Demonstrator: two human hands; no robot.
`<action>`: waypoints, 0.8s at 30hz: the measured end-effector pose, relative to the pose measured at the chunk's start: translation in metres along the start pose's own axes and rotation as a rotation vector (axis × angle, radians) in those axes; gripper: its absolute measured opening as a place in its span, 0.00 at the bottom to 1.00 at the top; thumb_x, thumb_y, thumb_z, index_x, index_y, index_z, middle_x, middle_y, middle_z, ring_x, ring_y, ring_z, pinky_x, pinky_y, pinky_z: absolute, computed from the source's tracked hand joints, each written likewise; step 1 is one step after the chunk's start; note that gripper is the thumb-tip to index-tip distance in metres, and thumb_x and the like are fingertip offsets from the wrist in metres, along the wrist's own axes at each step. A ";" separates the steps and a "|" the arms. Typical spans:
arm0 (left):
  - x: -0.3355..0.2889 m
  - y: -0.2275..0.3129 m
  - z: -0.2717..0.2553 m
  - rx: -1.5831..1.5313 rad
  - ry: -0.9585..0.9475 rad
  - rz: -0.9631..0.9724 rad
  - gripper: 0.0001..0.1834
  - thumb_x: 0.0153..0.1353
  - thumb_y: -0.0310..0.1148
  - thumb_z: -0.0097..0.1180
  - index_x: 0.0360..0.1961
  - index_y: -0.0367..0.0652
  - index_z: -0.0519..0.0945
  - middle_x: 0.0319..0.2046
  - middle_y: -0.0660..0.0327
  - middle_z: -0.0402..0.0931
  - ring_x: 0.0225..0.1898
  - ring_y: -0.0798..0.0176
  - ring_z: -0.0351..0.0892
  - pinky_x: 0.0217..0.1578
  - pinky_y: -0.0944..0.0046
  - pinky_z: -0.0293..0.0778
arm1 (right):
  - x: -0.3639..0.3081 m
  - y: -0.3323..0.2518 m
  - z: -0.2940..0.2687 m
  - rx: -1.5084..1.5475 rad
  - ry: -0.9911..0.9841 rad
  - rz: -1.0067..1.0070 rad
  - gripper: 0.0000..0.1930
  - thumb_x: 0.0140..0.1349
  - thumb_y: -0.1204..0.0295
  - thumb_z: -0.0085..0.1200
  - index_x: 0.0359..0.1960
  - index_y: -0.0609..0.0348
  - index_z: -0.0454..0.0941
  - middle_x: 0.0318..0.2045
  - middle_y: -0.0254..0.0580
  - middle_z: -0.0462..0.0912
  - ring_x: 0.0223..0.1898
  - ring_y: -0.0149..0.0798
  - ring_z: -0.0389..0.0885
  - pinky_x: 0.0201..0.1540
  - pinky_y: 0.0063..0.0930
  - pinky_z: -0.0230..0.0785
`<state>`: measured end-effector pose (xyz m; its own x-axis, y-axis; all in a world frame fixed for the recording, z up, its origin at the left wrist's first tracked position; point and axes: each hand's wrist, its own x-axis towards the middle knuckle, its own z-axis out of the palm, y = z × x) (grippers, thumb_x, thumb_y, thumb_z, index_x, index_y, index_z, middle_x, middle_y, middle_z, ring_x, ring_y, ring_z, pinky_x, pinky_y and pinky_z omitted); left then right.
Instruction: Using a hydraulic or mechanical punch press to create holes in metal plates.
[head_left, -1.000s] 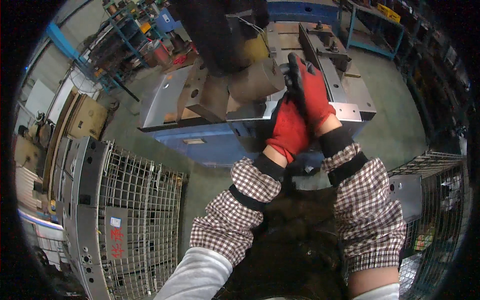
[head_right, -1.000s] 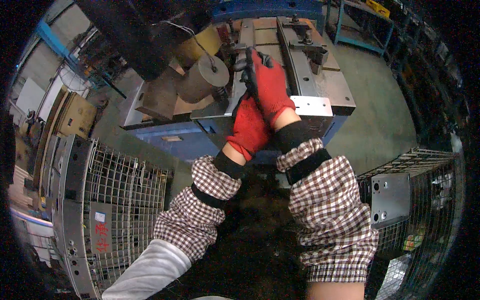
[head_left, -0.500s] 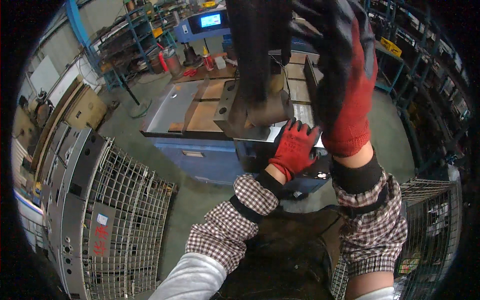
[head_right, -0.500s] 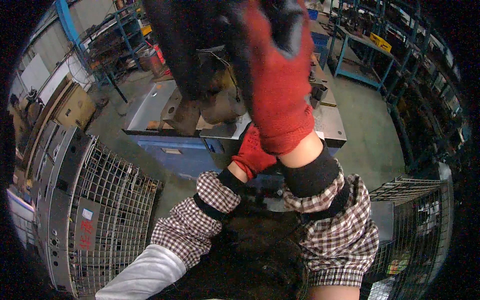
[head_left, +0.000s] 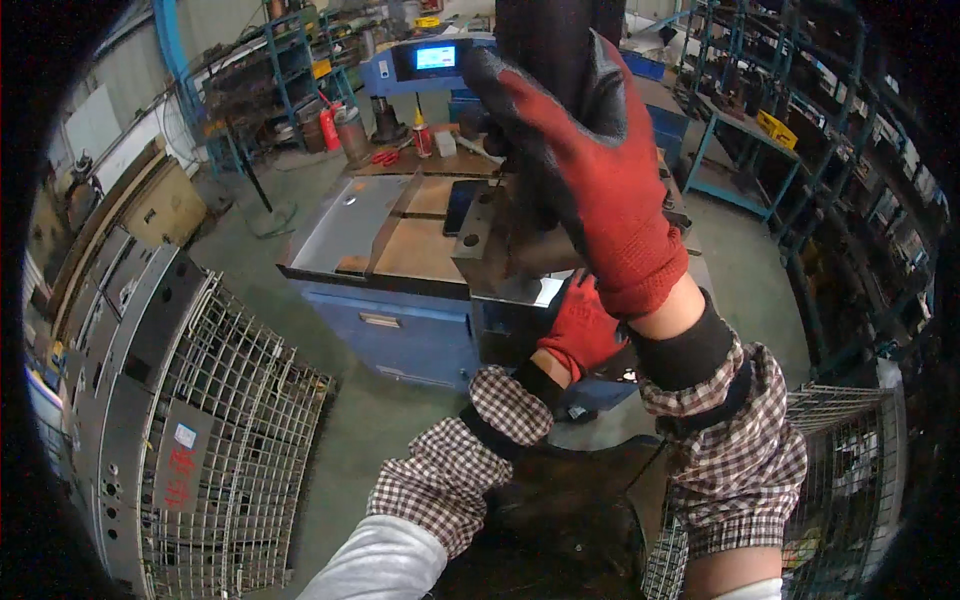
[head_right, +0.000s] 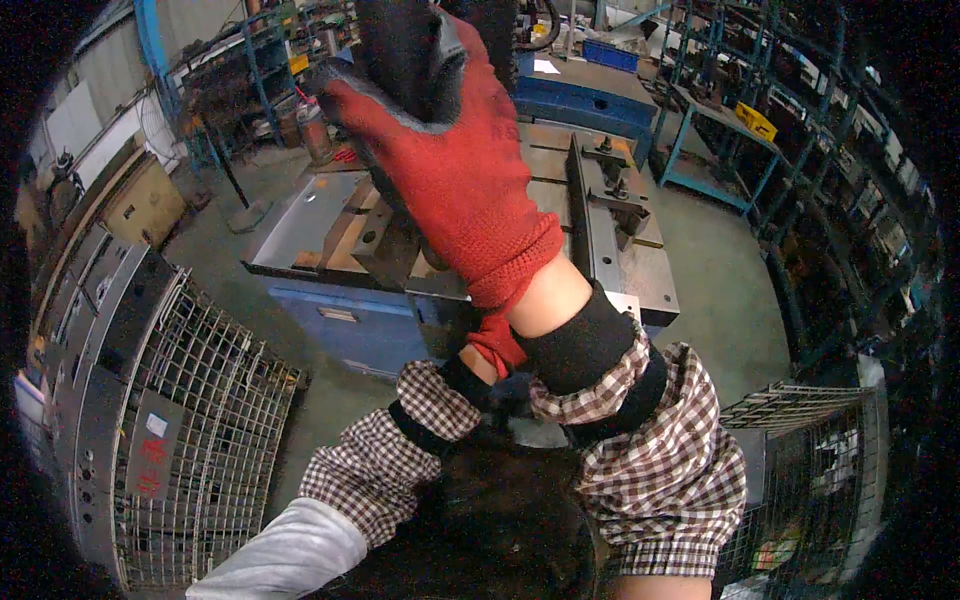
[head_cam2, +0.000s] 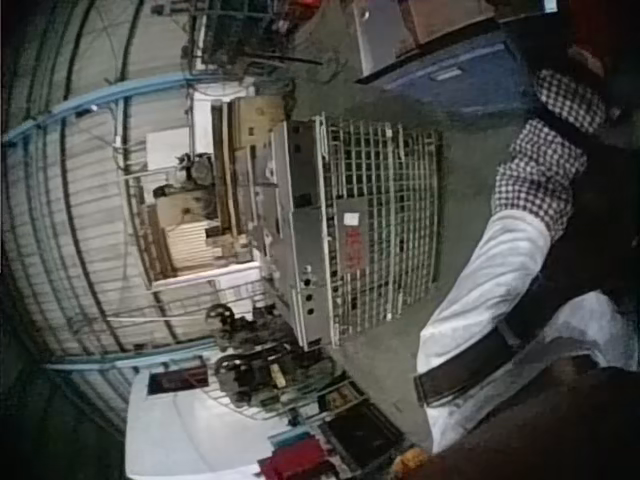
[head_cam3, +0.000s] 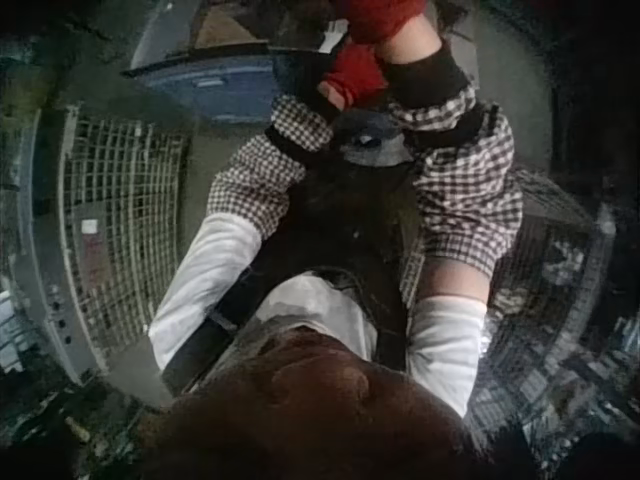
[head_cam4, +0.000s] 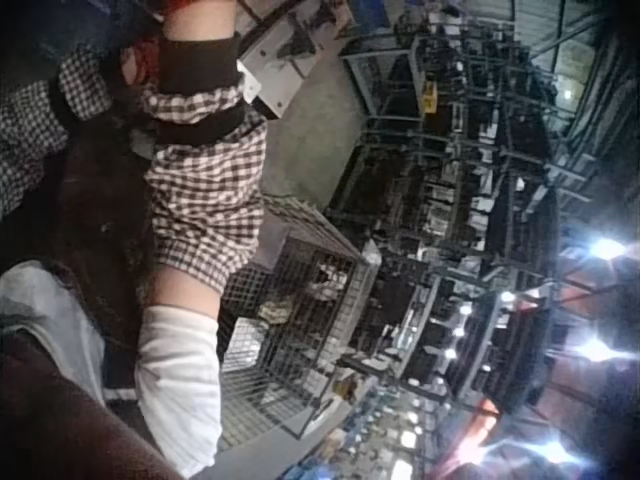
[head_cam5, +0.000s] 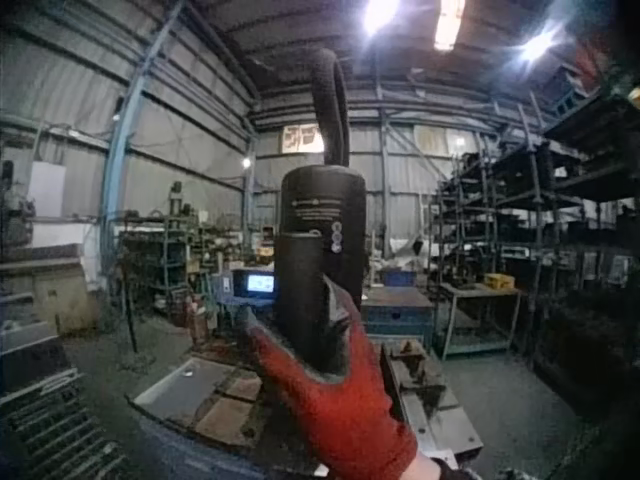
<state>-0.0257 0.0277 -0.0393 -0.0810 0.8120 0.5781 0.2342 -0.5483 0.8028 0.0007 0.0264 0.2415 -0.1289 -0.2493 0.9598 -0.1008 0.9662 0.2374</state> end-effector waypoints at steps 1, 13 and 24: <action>-0.001 0.005 0.001 0.039 -0.008 -0.039 0.41 0.56 0.60 0.60 0.70 0.56 0.73 0.71 0.55 0.68 0.70 0.40 0.61 0.74 0.37 0.48 | 0.000 -0.001 0.000 0.042 -0.001 0.024 0.23 0.57 0.83 0.62 0.53 0.44 0.86 0.67 0.51 0.73 0.63 0.55 0.78 0.67 0.40 0.69; 0.007 0.057 -0.009 1.122 -0.062 0.107 0.33 0.53 0.56 0.65 0.58 0.52 0.82 0.58 0.50 0.76 0.62 0.40 0.69 0.69 0.38 0.57 | -0.006 -0.010 0.006 -0.181 -0.055 0.240 0.21 0.59 0.80 0.59 0.52 0.44 0.87 0.60 0.43 0.82 0.59 0.48 0.82 0.65 0.38 0.70; 0.005 0.045 -0.008 1.105 -0.057 0.125 0.36 0.52 0.55 0.66 0.60 0.49 0.80 0.55 0.48 0.76 0.61 0.40 0.70 0.69 0.38 0.57 | 0.002 -0.004 0.002 0.082 -0.141 0.205 0.17 0.61 0.80 0.58 0.50 0.51 0.88 0.56 0.42 0.84 0.57 0.45 0.83 0.63 0.34 0.71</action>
<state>-0.0237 0.0059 0.0010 0.0417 0.7871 0.6154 0.9736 -0.1704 0.1519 -0.0010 0.0220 0.2421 -0.2908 -0.0611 0.9548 -0.1375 0.9903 0.0215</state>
